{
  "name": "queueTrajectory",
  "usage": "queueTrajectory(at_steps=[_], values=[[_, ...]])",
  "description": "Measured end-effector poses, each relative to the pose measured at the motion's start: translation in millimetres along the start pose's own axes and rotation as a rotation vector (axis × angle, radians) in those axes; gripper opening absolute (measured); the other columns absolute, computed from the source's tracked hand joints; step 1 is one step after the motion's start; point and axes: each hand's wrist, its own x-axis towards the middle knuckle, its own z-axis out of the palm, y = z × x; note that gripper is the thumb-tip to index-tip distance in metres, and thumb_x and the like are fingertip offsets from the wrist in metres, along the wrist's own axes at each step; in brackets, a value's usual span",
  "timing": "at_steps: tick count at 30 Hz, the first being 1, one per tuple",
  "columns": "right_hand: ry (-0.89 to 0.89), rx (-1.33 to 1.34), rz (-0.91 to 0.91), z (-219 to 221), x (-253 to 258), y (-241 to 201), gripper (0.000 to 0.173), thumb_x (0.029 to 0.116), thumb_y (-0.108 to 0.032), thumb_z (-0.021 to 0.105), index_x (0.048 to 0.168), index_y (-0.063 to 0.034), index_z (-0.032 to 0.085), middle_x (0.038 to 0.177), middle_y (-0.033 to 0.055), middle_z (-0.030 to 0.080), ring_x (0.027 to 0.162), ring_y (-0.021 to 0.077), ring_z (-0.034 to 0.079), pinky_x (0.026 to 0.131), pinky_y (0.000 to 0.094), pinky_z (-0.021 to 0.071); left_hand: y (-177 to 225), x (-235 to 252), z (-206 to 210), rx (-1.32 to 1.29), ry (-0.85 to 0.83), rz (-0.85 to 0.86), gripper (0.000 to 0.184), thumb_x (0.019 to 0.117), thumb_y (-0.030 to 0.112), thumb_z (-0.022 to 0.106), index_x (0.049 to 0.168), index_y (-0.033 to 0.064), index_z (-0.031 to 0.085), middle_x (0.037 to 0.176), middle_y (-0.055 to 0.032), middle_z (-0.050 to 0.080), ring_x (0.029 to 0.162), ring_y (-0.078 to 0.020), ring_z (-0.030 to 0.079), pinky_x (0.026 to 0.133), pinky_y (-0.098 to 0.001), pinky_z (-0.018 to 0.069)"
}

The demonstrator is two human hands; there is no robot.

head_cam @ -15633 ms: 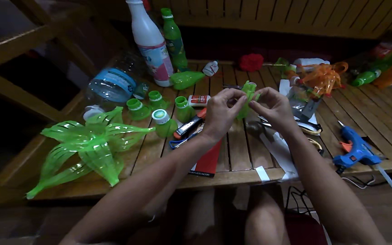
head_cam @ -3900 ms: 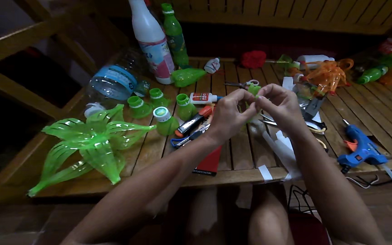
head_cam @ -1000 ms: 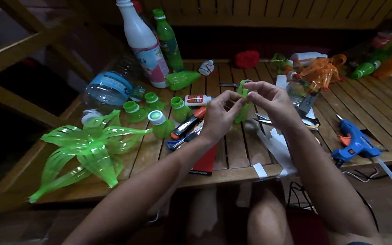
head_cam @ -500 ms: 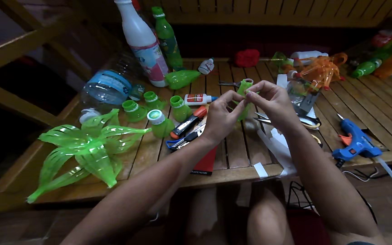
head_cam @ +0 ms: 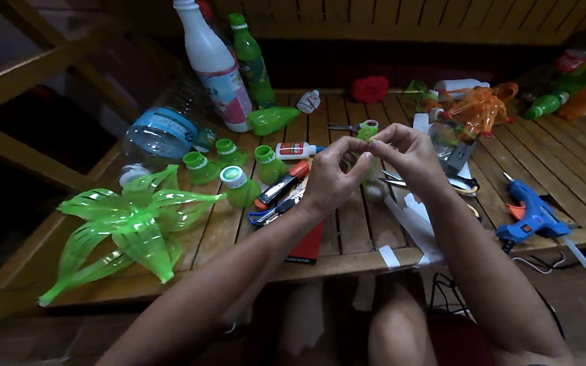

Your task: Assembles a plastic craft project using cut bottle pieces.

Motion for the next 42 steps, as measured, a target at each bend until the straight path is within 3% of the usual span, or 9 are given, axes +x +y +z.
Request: queueTrajectory(at_steps=[5, 12, 15, 20, 22, 29, 36, 42], values=[[-0.02, 0.009, -0.021, -1, 0, 1, 0.005, 0.0934, -0.002, 0.065, 0.094, -0.0065, 0.066, 0.091, -0.0047, 0.068, 0.082, -0.0013, 0.065, 0.076, 0.0176, 0.0563, -5, 3, 1, -0.013, 0.014, 0.03, 0.015, 0.0985, 0.01, 0.064, 0.107, -0.0006, 0.069, 0.098, -0.0043, 0.069, 0.082, -0.001, 0.063, 0.076, -0.0161, 0.0533], [-0.045, -0.019, -0.035, 2, 0, 2, 0.003, 0.0955, -0.003, 0.063, 0.095, -0.0064, 0.064, 0.09, -0.0057, 0.068, 0.084, -0.0022, 0.064, 0.08, 0.0178, 0.0549, -4, 5, -3, -0.068, -0.017, -0.015, 0.01, 0.097, 0.008, 0.065, 0.104, 0.0013, 0.069, 0.091, 0.001, 0.069, 0.078, 0.0025, 0.063, 0.074, -0.0147, 0.0537], [-0.056, -0.011, 0.012, 1, 1, 1, 0.005, 0.0974, -0.005, 0.065, 0.102, -0.0032, 0.066, 0.094, -0.0038, 0.069, 0.084, -0.0017, 0.066, 0.08, 0.0179, 0.057, -5, 7, -5, -0.086, -0.018, -0.051, 0.01, 0.0985, 0.009, 0.064, 0.104, 0.0012, 0.067, 0.09, 0.0017, 0.068, 0.077, 0.0024, 0.063, 0.072, -0.0145, 0.0539], [-0.16, -0.029, 0.075, -5, 1, 2, 0.032, 0.0945, -0.005, 0.068, 0.125, 0.0027, 0.062, 0.102, -0.0004, 0.068, 0.09, 0.0007, 0.065, 0.084, 0.0194, 0.0562, -6, 13, -13, -0.062, -0.018, -0.115, 0.014, 0.1008, 0.012, 0.063, 0.107, 0.0008, 0.066, 0.089, 0.0032, 0.067, 0.075, 0.0019, 0.061, 0.071, -0.0166, 0.0522], [-0.161, -0.02, 0.075, -4, 3, 5, 0.036, 0.0948, -0.003, 0.066, 0.13, 0.0037, 0.058, 0.103, 0.0003, 0.067, 0.09, 0.0015, 0.066, 0.085, 0.0201, 0.0569, -8, 17, -15, -0.08, -0.008, -0.115, 0.014, 0.1006, 0.013, 0.063, 0.108, 0.0014, 0.067, 0.089, 0.0039, 0.068, 0.074, 0.0011, 0.063, 0.071, -0.0176, 0.0537], [-0.103, -0.042, 0.098, -1, 4, 9, 0.02, 0.0947, -0.001, 0.063, 0.114, 0.001, 0.058, 0.099, 0.0012, 0.063, 0.085, 0.0015, 0.064, 0.078, 0.0186, 0.056, -10, 22, -16, -0.113, 0.026, -0.118, 0.012, 0.0991, 0.011, 0.066, 0.107, 0.0021, 0.068, 0.089, 0.0043, 0.07, 0.075, 0.0001, 0.065, 0.07, -0.0178, 0.0557], [-0.052, -0.068, 0.027, 6, 6, 20, 0.014, 0.0977, -0.007, 0.065, 0.11, 0.0005, 0.063, 0.092, -0.0009, 0.066, 0.079, 0.0012, 0.066, 0.075, 0.0201, 0.0582, -7, 20, -13, -0.139, 0.038, -0.109, 0.016, 0.0966, 0.007, 0.068, 0.111, 0.0003, 0.065, 0.093, 0.0019, 0.068, 0.077, -0.002, 0.067, 0.072, -0.0196, 0.0582], [-0.033, -0.067, -0.026, 5, 7, 22, 0.012, 0.0973, -0.007, 0.066, 0.107, -0.0001, 0.068, 0.096, 0.0002, 0.07, 0.078, 0.002, 0.067, 0.074, 0.0207, 0.0594, -7, 21, -15, -0.179, 0.032, -0.118, 0.013, 0.095, 0.006, 0.07, 0.107, 0.0022, 0.065, 0.092, 0.0027, 0.07, 0.077, -0.0032, 0.068, 0.072, -0.0206, 0.0595]])
